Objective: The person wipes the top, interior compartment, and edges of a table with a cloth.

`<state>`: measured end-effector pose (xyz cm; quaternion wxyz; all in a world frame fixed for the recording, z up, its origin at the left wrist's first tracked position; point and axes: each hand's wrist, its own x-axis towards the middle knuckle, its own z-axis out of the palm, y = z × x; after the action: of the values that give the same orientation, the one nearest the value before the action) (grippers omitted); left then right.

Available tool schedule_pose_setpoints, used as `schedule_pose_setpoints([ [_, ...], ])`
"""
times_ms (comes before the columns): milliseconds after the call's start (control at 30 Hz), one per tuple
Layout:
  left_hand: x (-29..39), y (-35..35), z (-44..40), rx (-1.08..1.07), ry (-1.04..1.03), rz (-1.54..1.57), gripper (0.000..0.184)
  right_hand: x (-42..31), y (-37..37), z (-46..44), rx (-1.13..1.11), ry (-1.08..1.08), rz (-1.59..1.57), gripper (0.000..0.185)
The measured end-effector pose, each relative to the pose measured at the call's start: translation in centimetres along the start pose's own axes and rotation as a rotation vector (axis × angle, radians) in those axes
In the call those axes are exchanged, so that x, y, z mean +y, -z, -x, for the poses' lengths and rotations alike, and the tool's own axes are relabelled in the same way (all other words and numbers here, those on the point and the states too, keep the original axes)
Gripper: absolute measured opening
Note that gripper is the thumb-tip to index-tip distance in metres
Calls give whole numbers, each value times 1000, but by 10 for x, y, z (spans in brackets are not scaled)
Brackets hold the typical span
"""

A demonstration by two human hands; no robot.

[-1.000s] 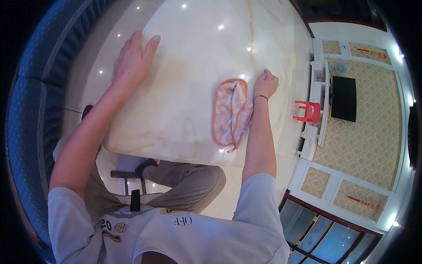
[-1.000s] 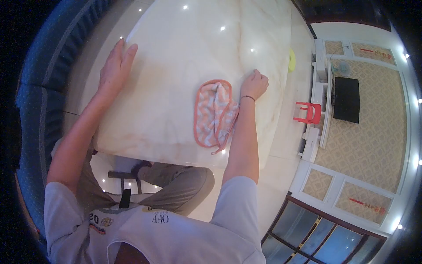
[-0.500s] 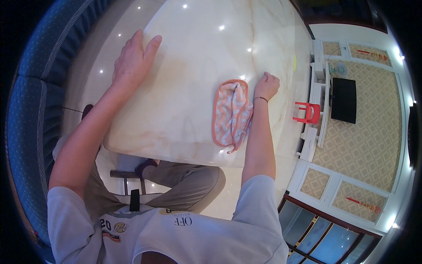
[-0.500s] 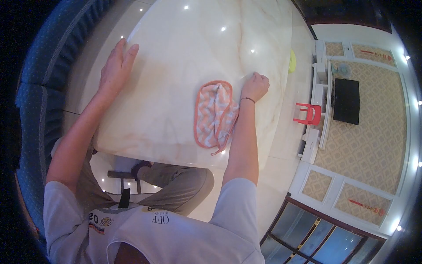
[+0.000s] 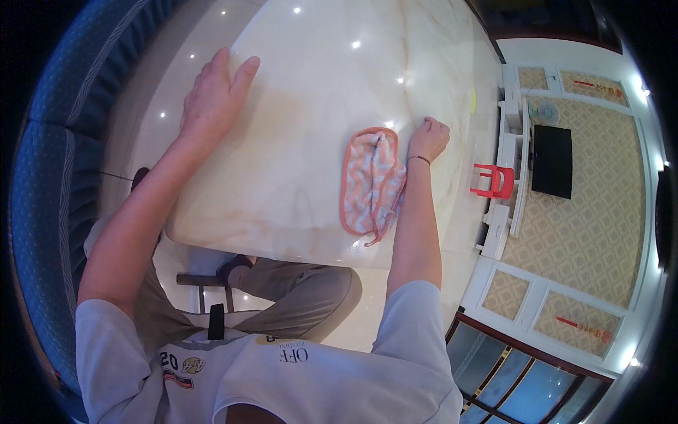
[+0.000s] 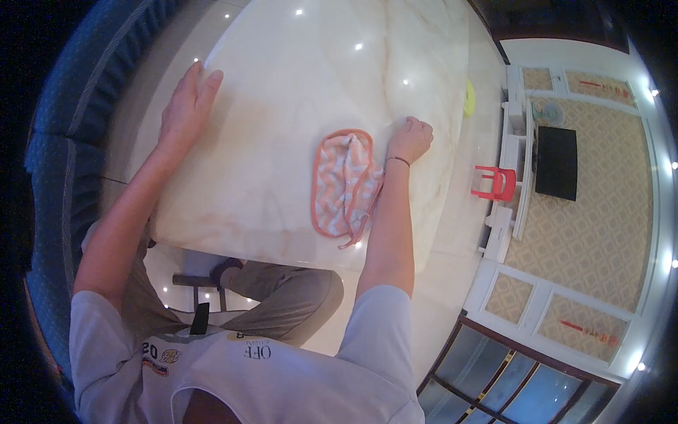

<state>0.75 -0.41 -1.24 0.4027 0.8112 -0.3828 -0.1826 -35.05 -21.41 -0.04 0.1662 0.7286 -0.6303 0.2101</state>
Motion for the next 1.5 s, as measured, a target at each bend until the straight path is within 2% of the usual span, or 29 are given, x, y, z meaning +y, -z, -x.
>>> schedule_pose_setpoints([
  [233,-1,-1,0,13,-16,-16,78,-5,1,-1,-42,-8,43,20],
  [533,0,0,0,18,-29,-8,78,-3,-4,-1,35,-10,-21,18],
  [733,1,0,2,17,-11,-1,78,2,1,-4,-52,-27,-73,19],
  [833,3,1,2,11,-17,-24,76,15,10,3,69,-42,-195,25],
  [900,2,-1,1,20,-21,-23,75,15,26,8,120,-229,-585,30],
  [933,2,-2,0,35,-22,-28,74,14,39,15,123,-225,-583,30],
  [1000,4,0,1,28,-22,-18,73,-5,87,43,-22,-70,-547,32],
  [1067,5,1,2,17,-22,-11,73,-17,114,81,-48,204,-492,28],
  [1133,3,0,1,8,-13,-22,74,-41,126,122,-138,354,-439,32],
  [1167,3,0,1,6,-15,-22,74,-54,126,135,-137,351,-437,32],
  [1233,3,1,0,-9,31,9,75,-71,125,151,-257,515,-162,38],
  [1333,-8,-5,2,-32,57,39,76,-59,97,148,-283,382,-213,40],
  [1500,-2,1,1,-32,41,33,81,-20,59,81,-252,351,-63,40],
])
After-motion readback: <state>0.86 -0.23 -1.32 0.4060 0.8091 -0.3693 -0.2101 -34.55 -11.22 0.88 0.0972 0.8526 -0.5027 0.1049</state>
